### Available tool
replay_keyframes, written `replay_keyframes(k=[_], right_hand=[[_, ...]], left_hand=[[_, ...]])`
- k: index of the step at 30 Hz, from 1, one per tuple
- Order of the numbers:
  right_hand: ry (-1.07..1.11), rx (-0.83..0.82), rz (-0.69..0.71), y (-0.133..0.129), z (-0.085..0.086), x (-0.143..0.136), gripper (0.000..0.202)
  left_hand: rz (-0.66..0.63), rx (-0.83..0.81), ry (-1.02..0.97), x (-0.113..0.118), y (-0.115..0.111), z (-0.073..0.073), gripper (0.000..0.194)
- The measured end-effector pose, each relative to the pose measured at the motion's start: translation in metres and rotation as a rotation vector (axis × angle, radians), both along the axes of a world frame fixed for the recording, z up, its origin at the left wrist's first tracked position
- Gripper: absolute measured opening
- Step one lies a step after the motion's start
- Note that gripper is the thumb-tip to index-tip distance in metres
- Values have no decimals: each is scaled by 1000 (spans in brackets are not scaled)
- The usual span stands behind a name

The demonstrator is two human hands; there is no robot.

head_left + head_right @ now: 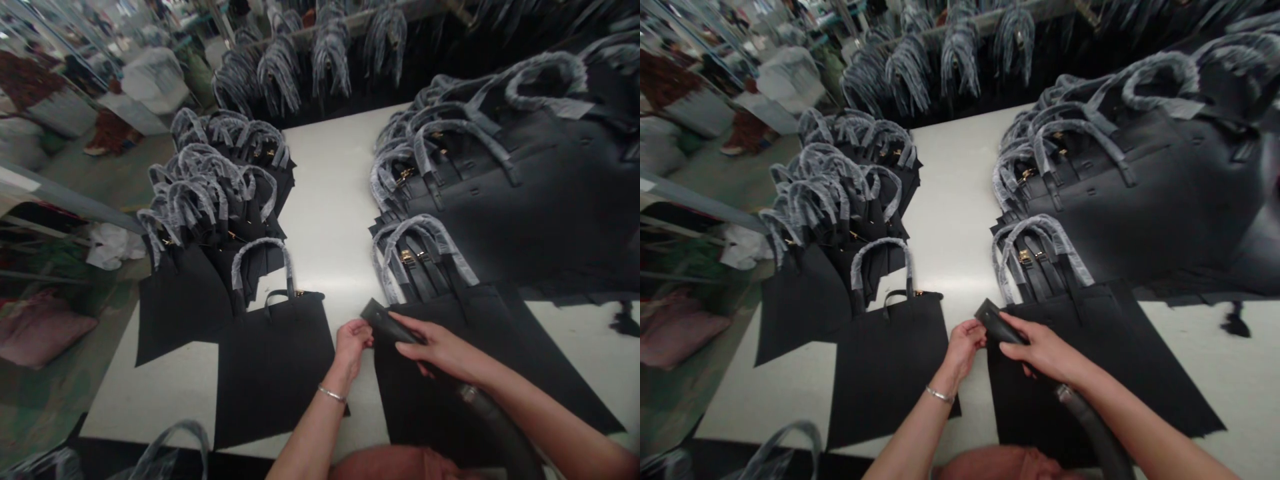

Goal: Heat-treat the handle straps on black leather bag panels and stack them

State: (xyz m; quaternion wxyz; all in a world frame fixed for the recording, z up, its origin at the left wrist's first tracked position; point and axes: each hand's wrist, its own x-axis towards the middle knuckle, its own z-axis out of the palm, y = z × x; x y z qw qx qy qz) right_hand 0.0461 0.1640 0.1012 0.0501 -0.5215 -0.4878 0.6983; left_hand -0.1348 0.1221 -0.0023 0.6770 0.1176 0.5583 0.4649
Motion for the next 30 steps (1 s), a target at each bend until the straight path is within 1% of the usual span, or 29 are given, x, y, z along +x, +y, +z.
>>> replay_keyframes(k=[2,4,6,8,10,12,13,16,18,20,22,24,27,28,30], right_hand=[[-15,40,-68,5,-1,-3,78],[-12,32,-99,5,2,4,80],[13,-24,-81,0,5,15,81],[43,-65,-34,-6,6,24,81],[78,-82,13,-11,4,25,79],[95,-75,29,-10,0,17,79],[91,-55,14,-8,-2,11,79],[47,54,-93,1,-4,0,77],[18,86,-149,4,-3,4,76],[6,51,-155,2,-2,15,78],[1,8,-138,-6,-2,28,80],[-4,-12,-115,-15,-4,38,80],[-8,-17,-86,-27,-9,43,78],[-7,-14,-78,-29,-11,43,78],[-6,-2,-58,-31,-13,38,78]], left_hand=[[-10,-7,7,0,1,0,32],[-2,-19,13,0,1,0,37],[12,-27,9,-1,1,2,39],[17,-17,-6,-1,1,3,40],[-10,6,2,-1,0,3,39],[-66,23,64,-1,0,2,35],[-94,26,107,-1,0,1,33],[-123,25,228,-6,1,-3,27],[-145,102,418,-12,5,-5,22],[-236,279,703,-21,12,-4,15],[-393,483,919,-31,22,-2,13],[-581,617,968,-39,35,-1,14],[-864,716,976,-47,54,-2,14],[-940,736,985,-49,60,-3,13],[-1050,762,1004,-51,68,-5,11]])
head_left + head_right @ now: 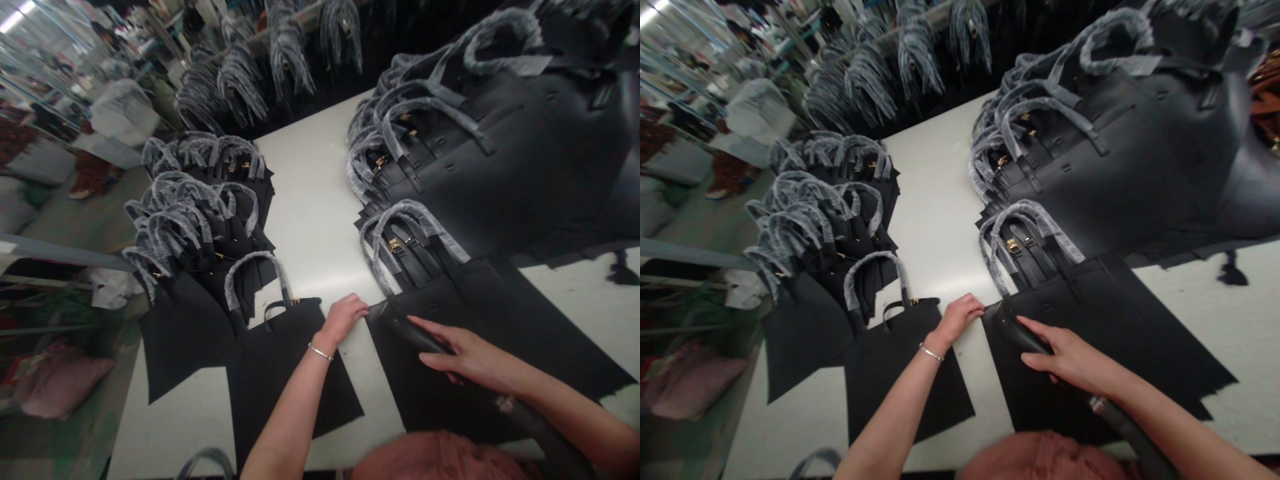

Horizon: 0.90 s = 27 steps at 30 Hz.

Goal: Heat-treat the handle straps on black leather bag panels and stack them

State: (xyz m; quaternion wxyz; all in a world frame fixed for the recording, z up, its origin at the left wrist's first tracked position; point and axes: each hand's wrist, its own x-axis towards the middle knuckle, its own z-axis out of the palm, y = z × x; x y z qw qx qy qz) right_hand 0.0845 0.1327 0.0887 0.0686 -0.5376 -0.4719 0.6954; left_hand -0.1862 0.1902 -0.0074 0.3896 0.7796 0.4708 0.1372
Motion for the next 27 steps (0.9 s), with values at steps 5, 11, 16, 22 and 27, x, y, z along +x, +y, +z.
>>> replay_keyframes(k=[5,11,16,22,27], right_hand=[[5,33,60,3,-1,-16,75],[-83,49,126,8,-6,-27,72],[-147,47,168,11,-6,-28,71],[-120,30,174,12,-9,-25,71],[-135,17,193,16,-4,-30,72]], left_hand=[[-93,35,107,2,9,-1,13],[-87,34,97,3,10,0,15],[201,28,-52,-11,12,-4,18],[414,123,-36,-13,-31,0,22],[66,296,-99,17,-92,-11,19]])
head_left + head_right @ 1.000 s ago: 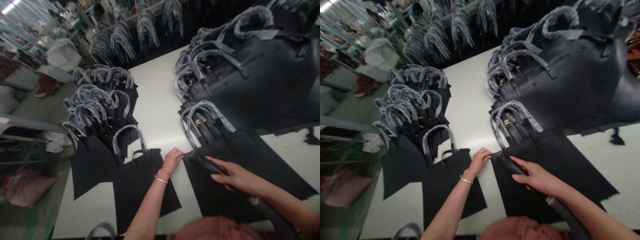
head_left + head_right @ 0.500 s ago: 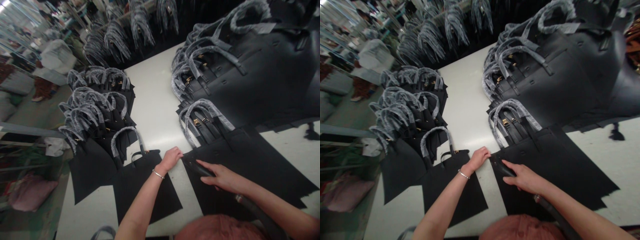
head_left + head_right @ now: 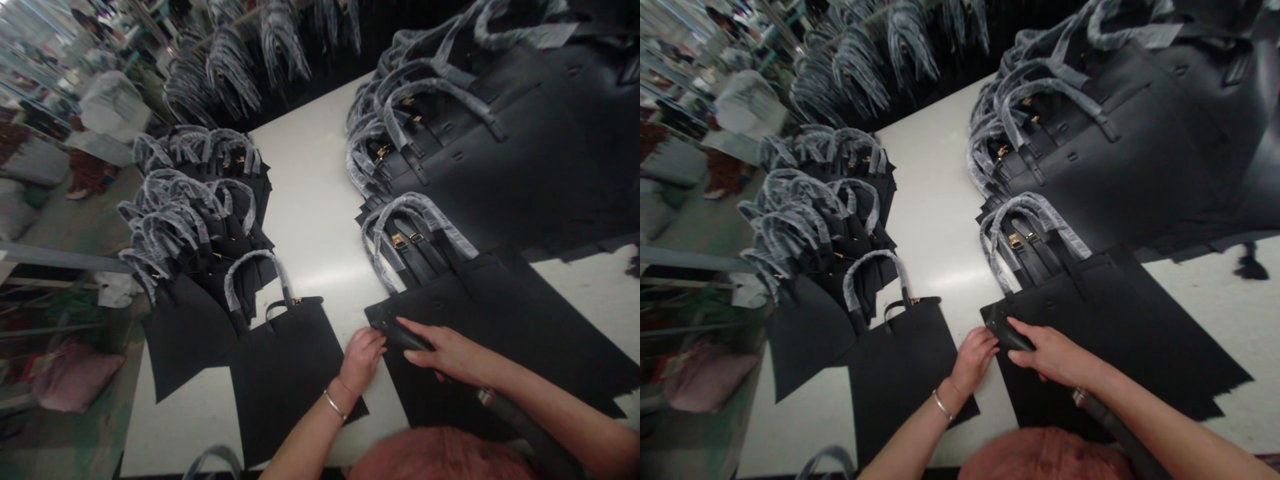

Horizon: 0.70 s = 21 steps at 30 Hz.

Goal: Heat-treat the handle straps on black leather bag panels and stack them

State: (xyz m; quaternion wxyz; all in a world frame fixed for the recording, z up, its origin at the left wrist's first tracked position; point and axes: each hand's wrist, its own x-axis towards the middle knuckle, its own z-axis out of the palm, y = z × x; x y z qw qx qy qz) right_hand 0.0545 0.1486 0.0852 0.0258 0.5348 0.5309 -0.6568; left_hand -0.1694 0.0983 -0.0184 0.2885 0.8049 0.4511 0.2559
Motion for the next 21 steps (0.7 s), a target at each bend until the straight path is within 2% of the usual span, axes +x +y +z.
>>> replay_keyframes(k=[4,8,10,12,14,16,17,19,21], right_hand=[[-54,18,29,10,4,-23,72],[-118,201,26,24,3,-46,71],[-140,294,-59,29,6,-42,70],[-135,318,-160,29,10,-27,72],[-115,290,-210,23,15,-4,73],[-125,265,-214,12,17,18,76],[-143,257,-208,6,16,27,77],[-189,245,-186,-9,13,41,81],[-224,236,-164,-22,11,47,84]], left_hand=[[32,37,36,12,-13,-7,24],[62,-7,44,13,-13,-6,25],[84,-52,-6,11,-12,-2,26],[138,-138,-116,8,-6,10,26],[251,-241,-284,2,5,36,22],[365,-281,-504,-8,19,77,15],[376,-263,-622,-14,25,102,13],[303,-177,-859,-29,34,151,17],[172,-109,-991,-44,35,190,27]])
